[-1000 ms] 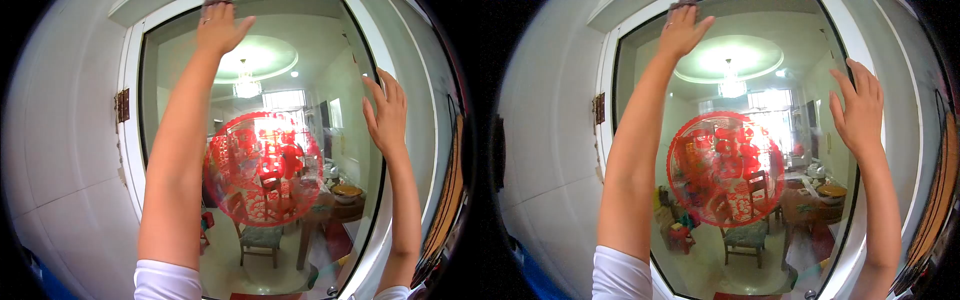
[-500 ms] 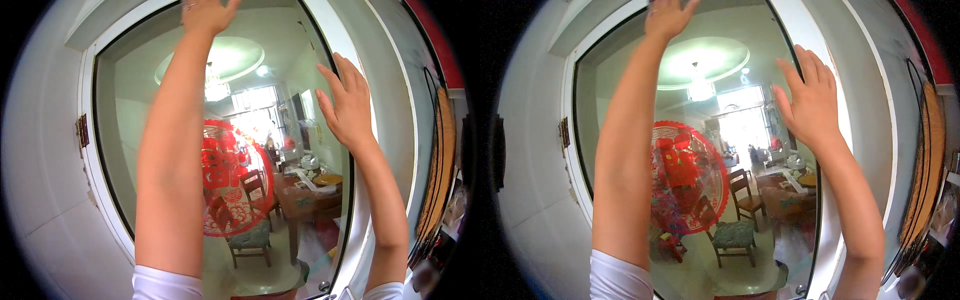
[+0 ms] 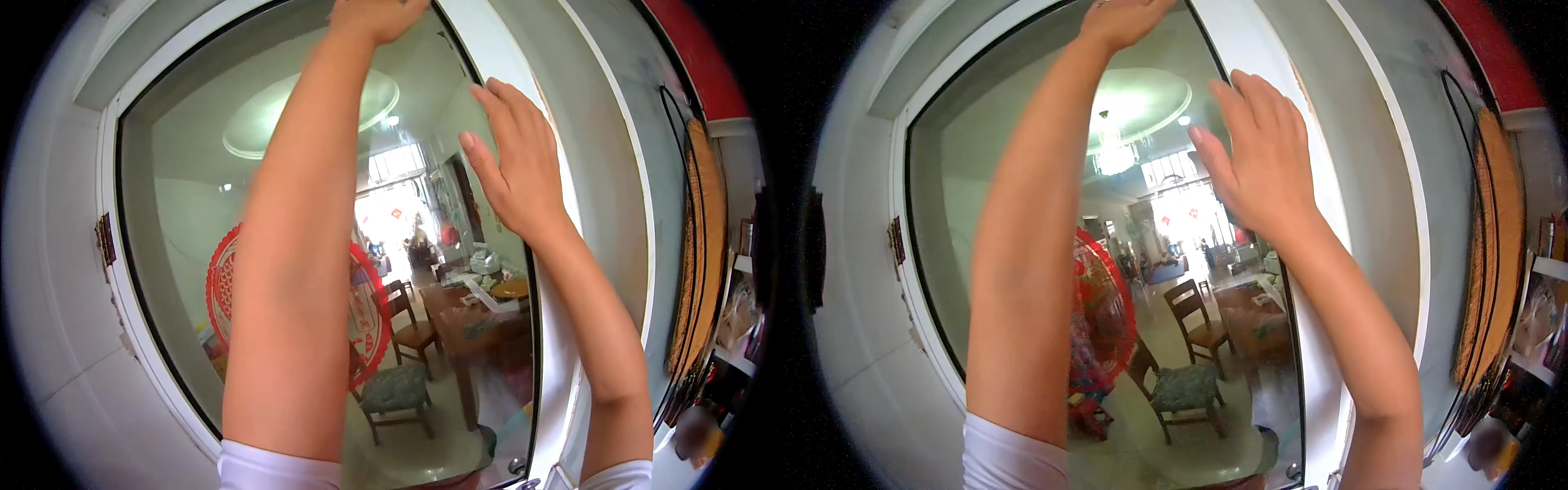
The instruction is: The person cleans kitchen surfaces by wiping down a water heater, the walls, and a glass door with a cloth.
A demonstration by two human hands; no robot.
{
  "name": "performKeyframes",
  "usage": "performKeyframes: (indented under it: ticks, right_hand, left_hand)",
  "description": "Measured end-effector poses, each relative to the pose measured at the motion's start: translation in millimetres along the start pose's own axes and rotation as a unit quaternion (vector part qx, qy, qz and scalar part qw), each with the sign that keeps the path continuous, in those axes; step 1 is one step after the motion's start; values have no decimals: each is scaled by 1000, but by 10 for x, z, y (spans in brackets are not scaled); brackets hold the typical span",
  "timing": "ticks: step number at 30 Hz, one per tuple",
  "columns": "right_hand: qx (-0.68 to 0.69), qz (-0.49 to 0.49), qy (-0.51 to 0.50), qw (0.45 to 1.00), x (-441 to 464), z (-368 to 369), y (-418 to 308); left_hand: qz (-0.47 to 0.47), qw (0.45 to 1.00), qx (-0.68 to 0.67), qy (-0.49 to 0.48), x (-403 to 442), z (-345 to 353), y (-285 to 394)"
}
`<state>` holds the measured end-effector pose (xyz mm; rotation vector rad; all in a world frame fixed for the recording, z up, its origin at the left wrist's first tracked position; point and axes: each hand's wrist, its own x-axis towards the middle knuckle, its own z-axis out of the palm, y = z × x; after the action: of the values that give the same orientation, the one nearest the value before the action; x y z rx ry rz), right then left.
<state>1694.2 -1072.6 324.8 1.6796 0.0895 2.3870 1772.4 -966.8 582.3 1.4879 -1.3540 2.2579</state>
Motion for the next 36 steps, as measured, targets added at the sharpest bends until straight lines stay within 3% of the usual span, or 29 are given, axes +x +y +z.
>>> performKeyframes:
  ticks: [4,7,10,14,19,21,23,25,27,30,32,34,36]
  right_hand:
    - [91,17,57,994,15,-3,66]
    - [139,25,105,984,20,-21,150]
    - [172,16,160,972,16,-22,141]
    - [194,8,165,967,6,-46,151]
    - [127,-36,120,984,34,-69,54]
    - [10,-43,64,997,5,-65,-20]
    - [8,-43,53,998,-26,-80,-46]
    - [6,-29,16,999,-77,-97,-53]
    - [6,-32,-1,999,-127,-152,-52]
    - [-4,-36,-21,999,-179,-155,-77]
    - [-19,-22,-19,999,-155,-150,-108]
    - [-28,-33,-17,999,-165,-138,-90]
    - [-37,-43,-18,998,-176,-141,-80]
  left_hand:
    - [22,998,12,50,-120,144,426]
    - [-3,999,-43,-25,-303,-7,565]
    - [62,998,-11,-17,-700,-90,738]
    - [142,989,-33,19,-1439,-168,1002]
    - [123,990,-54,-36,-1611,-413,691]
    - [-15,995,-62,-75,-1564,-515,212]
    - [-76,996,17,-48,-1555,-654,-328]
    - [-92,987,103,79,-1687,-574,-964]
    - [-227,966,121,2,-1875,-815,-1299]
    - [-267,958,108,-9,-2129,-987,-1430]
    - [-155,975,157,30,-2332,-866,-1052]
    - [-64,997,-50,11,-2518,-1012,-297]
    - [8,984,-160,-84,-2719,-1207,414]
